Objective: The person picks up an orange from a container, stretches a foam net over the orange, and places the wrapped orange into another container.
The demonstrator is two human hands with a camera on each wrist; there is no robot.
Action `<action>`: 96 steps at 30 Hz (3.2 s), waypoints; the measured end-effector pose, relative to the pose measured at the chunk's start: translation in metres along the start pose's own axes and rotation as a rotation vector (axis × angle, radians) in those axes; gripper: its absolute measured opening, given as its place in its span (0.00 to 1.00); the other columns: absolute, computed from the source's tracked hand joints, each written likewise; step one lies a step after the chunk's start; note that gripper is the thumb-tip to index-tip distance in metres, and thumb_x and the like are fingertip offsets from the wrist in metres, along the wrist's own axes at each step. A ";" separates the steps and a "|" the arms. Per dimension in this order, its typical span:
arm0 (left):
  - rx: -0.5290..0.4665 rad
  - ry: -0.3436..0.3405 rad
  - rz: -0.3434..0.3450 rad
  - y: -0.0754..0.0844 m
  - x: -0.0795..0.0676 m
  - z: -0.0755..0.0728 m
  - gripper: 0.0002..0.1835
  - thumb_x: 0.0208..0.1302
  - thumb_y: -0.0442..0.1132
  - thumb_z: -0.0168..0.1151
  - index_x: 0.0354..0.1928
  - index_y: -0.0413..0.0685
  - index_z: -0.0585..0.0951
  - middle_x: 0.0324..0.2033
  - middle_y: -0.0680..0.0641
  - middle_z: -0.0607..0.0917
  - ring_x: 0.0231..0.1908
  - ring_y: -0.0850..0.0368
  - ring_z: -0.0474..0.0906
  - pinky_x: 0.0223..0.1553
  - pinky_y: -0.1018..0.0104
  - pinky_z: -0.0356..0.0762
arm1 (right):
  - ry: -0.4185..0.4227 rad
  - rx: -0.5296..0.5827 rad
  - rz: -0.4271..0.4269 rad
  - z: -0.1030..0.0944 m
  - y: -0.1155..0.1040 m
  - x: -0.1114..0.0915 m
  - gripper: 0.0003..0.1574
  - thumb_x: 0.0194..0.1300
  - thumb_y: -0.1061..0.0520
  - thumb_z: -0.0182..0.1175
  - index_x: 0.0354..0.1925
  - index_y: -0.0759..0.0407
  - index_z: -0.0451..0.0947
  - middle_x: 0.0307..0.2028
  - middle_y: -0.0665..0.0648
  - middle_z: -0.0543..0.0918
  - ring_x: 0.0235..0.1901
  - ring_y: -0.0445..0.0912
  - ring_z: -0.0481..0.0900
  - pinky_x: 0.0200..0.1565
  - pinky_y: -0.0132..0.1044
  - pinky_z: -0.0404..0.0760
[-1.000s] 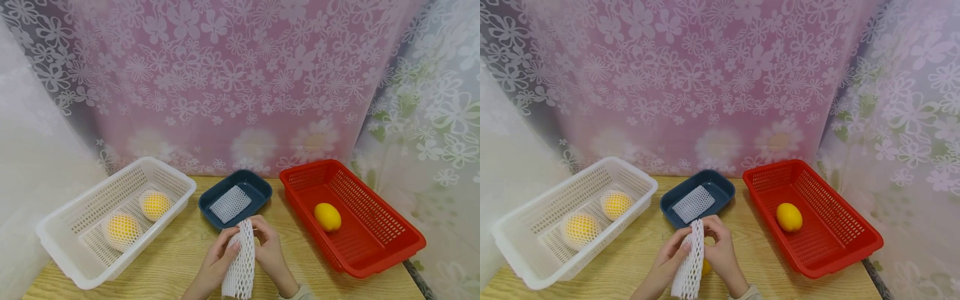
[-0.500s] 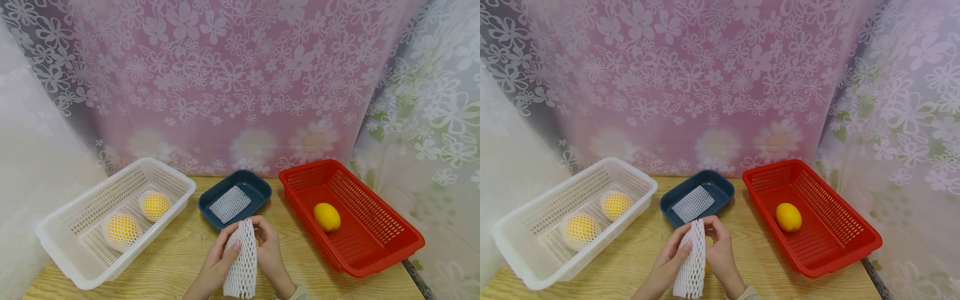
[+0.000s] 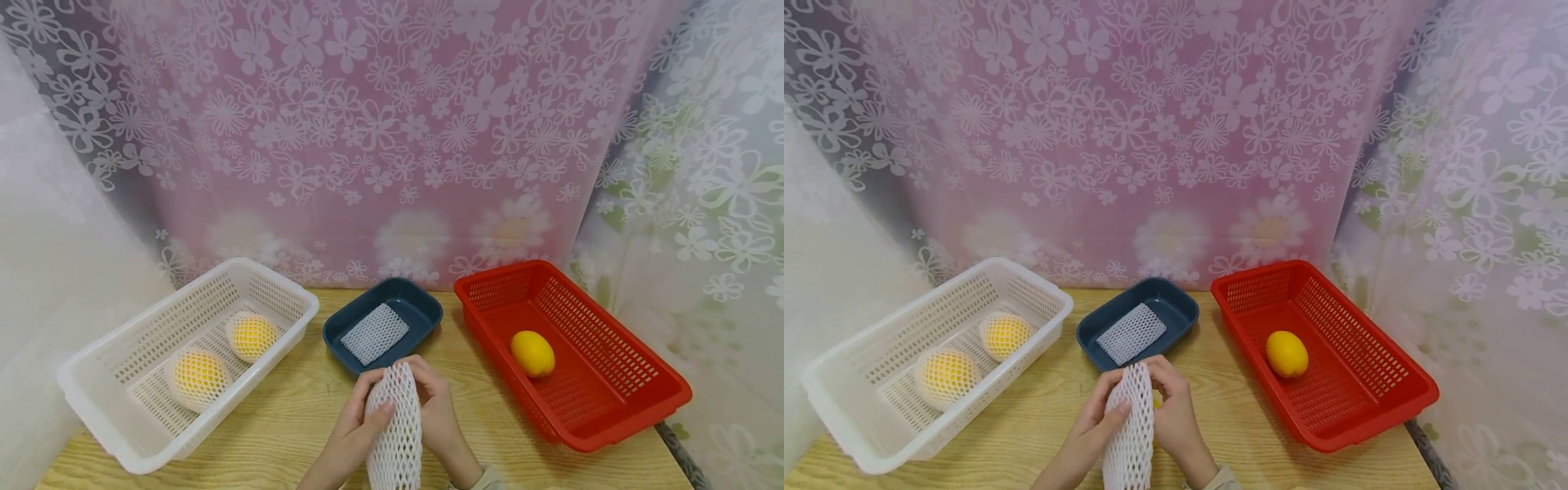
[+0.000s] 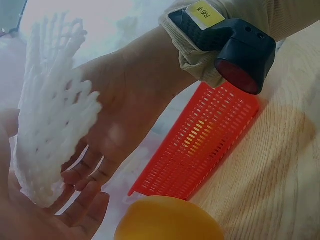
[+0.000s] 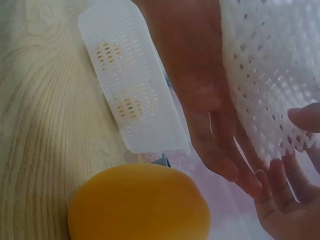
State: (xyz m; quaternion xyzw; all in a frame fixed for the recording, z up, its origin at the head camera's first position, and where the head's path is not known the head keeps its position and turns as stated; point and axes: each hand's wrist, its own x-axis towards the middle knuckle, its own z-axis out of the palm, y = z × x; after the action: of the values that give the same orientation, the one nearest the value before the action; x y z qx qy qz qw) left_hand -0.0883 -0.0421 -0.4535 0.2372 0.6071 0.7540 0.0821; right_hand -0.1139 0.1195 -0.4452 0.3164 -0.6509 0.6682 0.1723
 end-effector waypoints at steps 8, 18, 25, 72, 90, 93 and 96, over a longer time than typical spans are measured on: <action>-0.024 0.102 0.112 -0.005 0.000 0.002 0.09 0.74 0.29 0.50 0.52 0.36 0.69 0.64 0.38 0.66 0.60 0.51 0.69 0.54 0.64 0.74 | -0.031 0.052 0.003 -0.001 0.001 -0.002 0.14 0.53 0.78 0.62 0.36 0.65 0.77 0.39 0.60 0.81 0.44 0.45 0.78 0.48 0.35 0.78; -0.227 0.287 0.312 -0.002 0.001 -0.003 0.09 0.71 0.22 0.46 0.38 0.39 0.75 0.47 0.47 0.79 0.47 0.59 0.76 0.44 0.71 0.78 | 0.042 0.371 0.048 -0.003 -0.001 -0.008 0.06 0.49 0.79 0.46 0.29 0.78 0.60 0.35 0.48 0.80 0.36 0.39 0.76 0.38 0.30 0.77; -0.549 0.197 0.346 0.002 0.001 -0.008 0.16 0.66 0.21 0.37 0.33 0.46 0.73 0.32 0.54 0.77 0.32 0.65 0.73 0.32 0.76 0.73 | -0.071 0.572 0.020 -0.007 0.006 -0.010 0.09 0.49 0.78 0.35 0.32 0.80 0.59 0.35 0.48 0.79 0.34 0.37 0.75 0.36 0.27 0.75; -0.646 0.119 -0.248 -0.037 0.013 -0.048 0.15 0.79 0.37 0.41 0.40 0.54 0.80 0.40 0.57 0.80 0.42 0.66 0.75 0.49 0.73 0.74 | 0.075 0.692 0.898 -0.031 0.012 -0.012 0.14 0.78 0.53 0.48 0.46 0.54 0.81 0.42 0.50 0.81 0.43 0.42 0.76 0.49 0.31 0.77; -0.587 0.241 -0.359 -0.071 0.016 -0.057 0.16 0.77 0.34 0.45 0.37 0.52 0.82 0.39 0.55 0.82 0.42 0.65 0.77 0.49 0.71 0.75 | 0.194 0.583 0.858 -0.035 0.054 -0.029 0.17 0.77 0.61 0.43 0.40 0.54 0.79 0.38 0.48 0.80 0.41 0.38 0.76 0.47 0.30 0.76; -0.581 0.205 -0.367 -0.075 0.015 -0.058 0.15 0.77 0.34 0.45 0.38 0.51 0.82 0.40 0.54 0.82 0.42 0.65 0.77 0.49 0.71 0.76 | 0.198 0.563 0.867 -0.035 0.060 -0.033 0.15 0.76 0.62 0.45 0.42 0.55 0.79 0.41 0.49 0.80 0.43 0.40 0.75 0.49 0.32 0.76; -0.596 0.159 -0.380 -0.077 0.014 -0.060 0.15 0.77 0.34 0.44 0.39 0.49 0.81 0.38 0.54 0.83 0.41 0.65 0.79 0.46 0.72 0.78 | 0.173 0.527 0.855 -0.035 0.066 -0.037 0.14 0.75 0.62 0.46 0.45 0.57 0.79 0.43 0.51 0.81 0.45 0.41 0.77 0.51 0.34 0.77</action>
State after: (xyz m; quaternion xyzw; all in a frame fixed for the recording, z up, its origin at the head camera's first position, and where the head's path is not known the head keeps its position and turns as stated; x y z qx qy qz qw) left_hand -0.1409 -0.0699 -0.5327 0.0263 0.3985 0.8852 0.2386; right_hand -0.1360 0.1546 -0.5177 -0.0019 -0.5150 0.8441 -0.1490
